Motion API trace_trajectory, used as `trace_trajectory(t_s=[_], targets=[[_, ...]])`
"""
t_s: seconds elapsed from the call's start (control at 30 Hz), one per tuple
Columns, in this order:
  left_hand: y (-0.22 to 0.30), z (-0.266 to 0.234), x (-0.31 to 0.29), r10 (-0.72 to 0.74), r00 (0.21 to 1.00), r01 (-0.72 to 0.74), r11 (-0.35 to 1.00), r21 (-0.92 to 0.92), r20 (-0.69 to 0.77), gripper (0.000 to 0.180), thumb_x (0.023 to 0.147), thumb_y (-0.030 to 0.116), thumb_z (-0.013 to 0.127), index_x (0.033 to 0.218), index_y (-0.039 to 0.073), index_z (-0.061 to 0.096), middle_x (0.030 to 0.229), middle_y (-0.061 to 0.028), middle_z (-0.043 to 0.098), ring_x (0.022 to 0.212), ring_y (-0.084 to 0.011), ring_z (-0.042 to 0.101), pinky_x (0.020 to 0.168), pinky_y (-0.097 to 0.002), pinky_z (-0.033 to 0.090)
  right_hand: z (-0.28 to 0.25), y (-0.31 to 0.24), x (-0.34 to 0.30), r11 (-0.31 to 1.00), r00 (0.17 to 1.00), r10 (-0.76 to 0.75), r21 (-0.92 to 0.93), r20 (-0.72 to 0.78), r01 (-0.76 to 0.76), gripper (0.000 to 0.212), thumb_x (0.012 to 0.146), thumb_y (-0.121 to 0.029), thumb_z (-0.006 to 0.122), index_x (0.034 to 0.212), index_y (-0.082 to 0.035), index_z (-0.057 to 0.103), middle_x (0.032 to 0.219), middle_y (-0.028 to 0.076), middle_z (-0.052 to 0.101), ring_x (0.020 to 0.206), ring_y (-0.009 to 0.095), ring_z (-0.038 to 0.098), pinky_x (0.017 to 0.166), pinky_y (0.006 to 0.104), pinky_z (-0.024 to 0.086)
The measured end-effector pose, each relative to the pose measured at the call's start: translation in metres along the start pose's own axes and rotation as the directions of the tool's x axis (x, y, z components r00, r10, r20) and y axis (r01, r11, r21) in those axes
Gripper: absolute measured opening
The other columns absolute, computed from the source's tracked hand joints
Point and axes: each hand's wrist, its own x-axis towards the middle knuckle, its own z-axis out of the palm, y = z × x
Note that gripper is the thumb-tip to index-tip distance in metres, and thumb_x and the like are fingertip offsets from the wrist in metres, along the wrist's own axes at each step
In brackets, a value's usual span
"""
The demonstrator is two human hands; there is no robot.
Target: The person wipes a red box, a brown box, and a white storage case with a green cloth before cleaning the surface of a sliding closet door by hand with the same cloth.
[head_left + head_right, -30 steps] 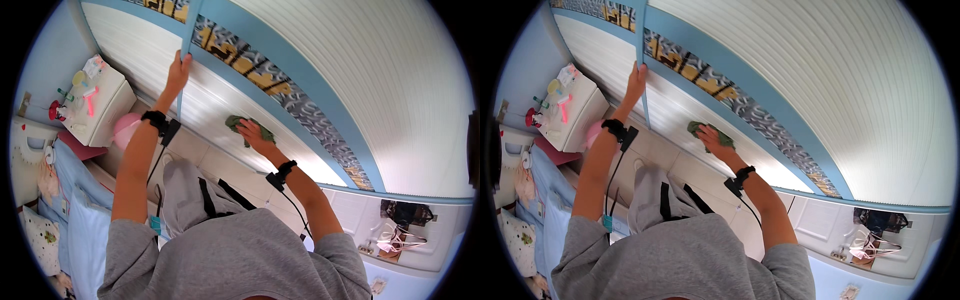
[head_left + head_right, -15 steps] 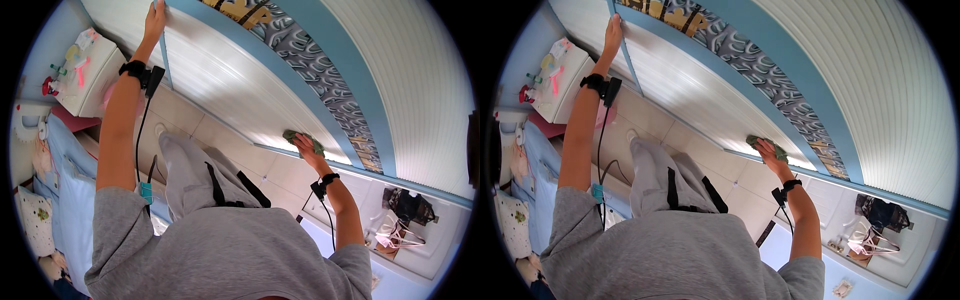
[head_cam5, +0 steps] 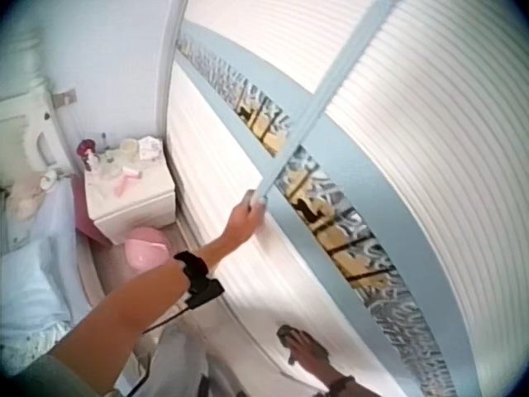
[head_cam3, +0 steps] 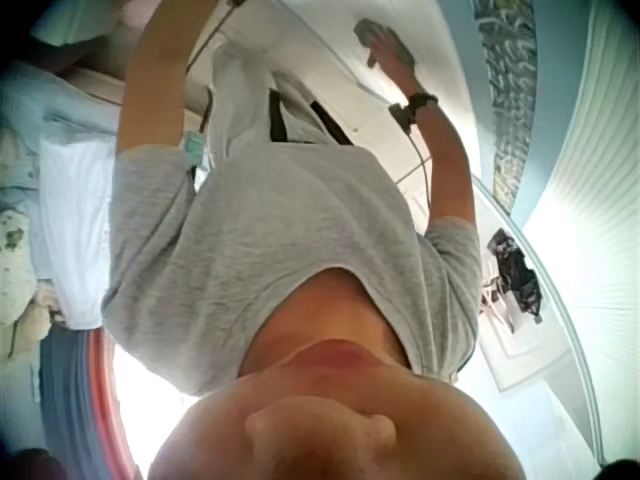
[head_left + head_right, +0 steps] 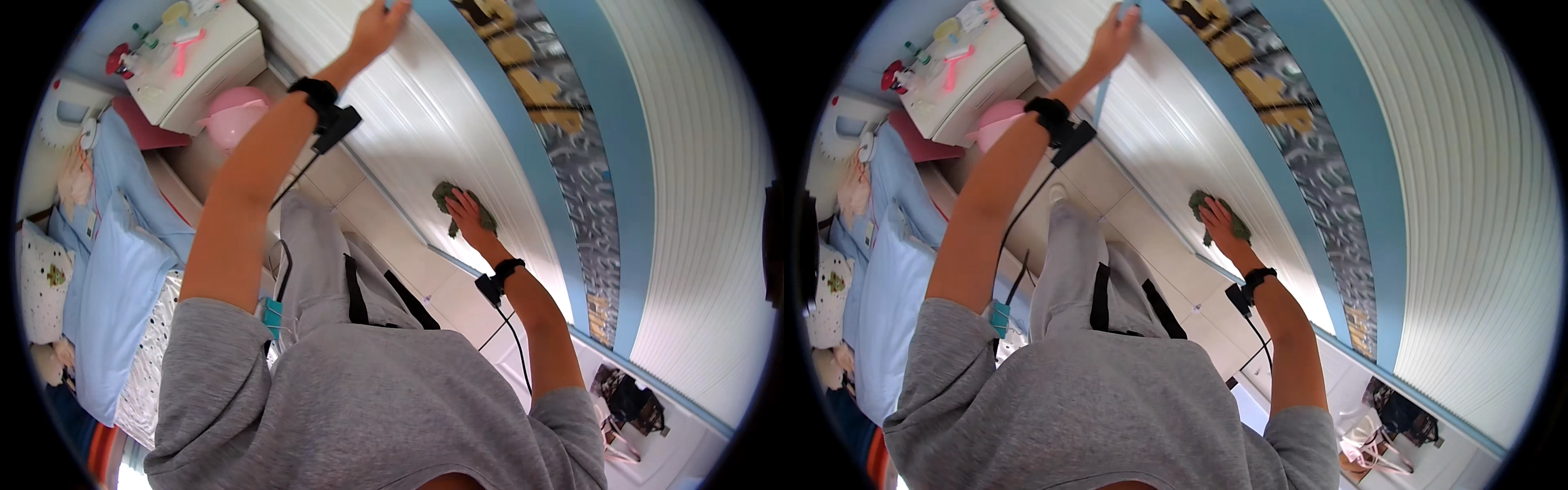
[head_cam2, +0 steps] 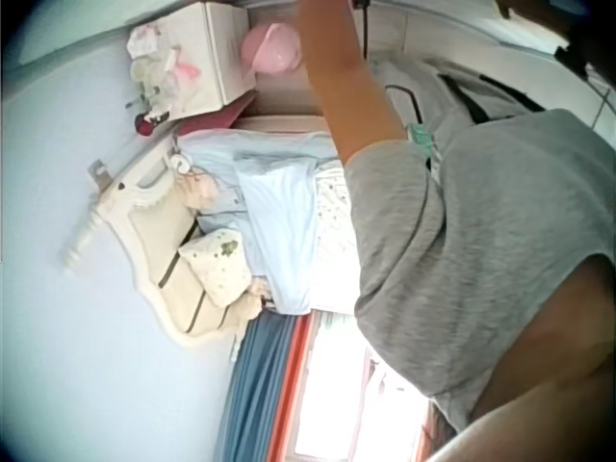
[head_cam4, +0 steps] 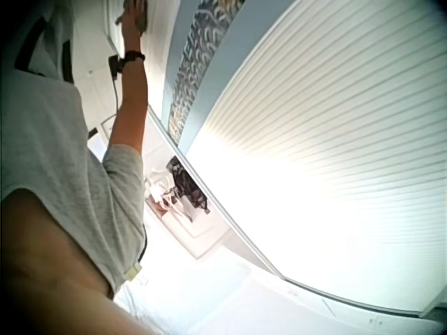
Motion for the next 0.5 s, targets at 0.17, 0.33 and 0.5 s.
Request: trace_trajectory(t_s=[0.17,0.33,0.5], targets=[[0.011,-0.012,-0.004,0.147,0.988,-0.14,0.977,0.162,-0.035,0.047,0.084,0.044,0.047,0.106,0.002,0.047,0.08,-0.0177,0.057,0.071,-0.0284,0.056,0.067,-0.0351,0.043,-0.013,0.01,0.127,0.989,0.916,-0.041,0.117,-0.398,0.095,0.033,0.078,-0.006,0.047,0.111,0.0,0.048,0.125,0.009,0.039,0.124,0.026,0.027,0.103,0.0359,0.024],[0.012,-0.021,-0.005,0.141,0.989,-0.145,0.969,0.2,0.036,0.045,0.084,0.042,0.047,0.11,0.005,0.044,0.083,-0.0162,0.056,0.074,-0.027,0.055,0.068,-0.034,0.042,-0.071,0.015,0.231,0.982,0.834,-0.086,0.093,-0.546,0.162,0.032,0.076,-0.005,0.043,0.107,0.002,0.05,0.121,0.01,0.042,0.121,0.027,0.032,0.102,0.0383,0.025],[0.016,-0.022,-0.004,0.153,0.986,-0.158,0.983,0.095,0.065,0.042,0.081,0.038,0.053,0.103,0.003,0.049,0.089,-0.0164,0.055,0.083,-0.0319,0.052,0.074,-0.0366,0.041,-0.101,0.017,0.273,0.994,0.945,-0.002,0.104,-0.327,0.038,0.033,0.077,-0.006,0.04,0.108,0.0,0.048,0.118,0.01,0.044,0.12,0.025,0.031,0.101,0.0369,0.023]])
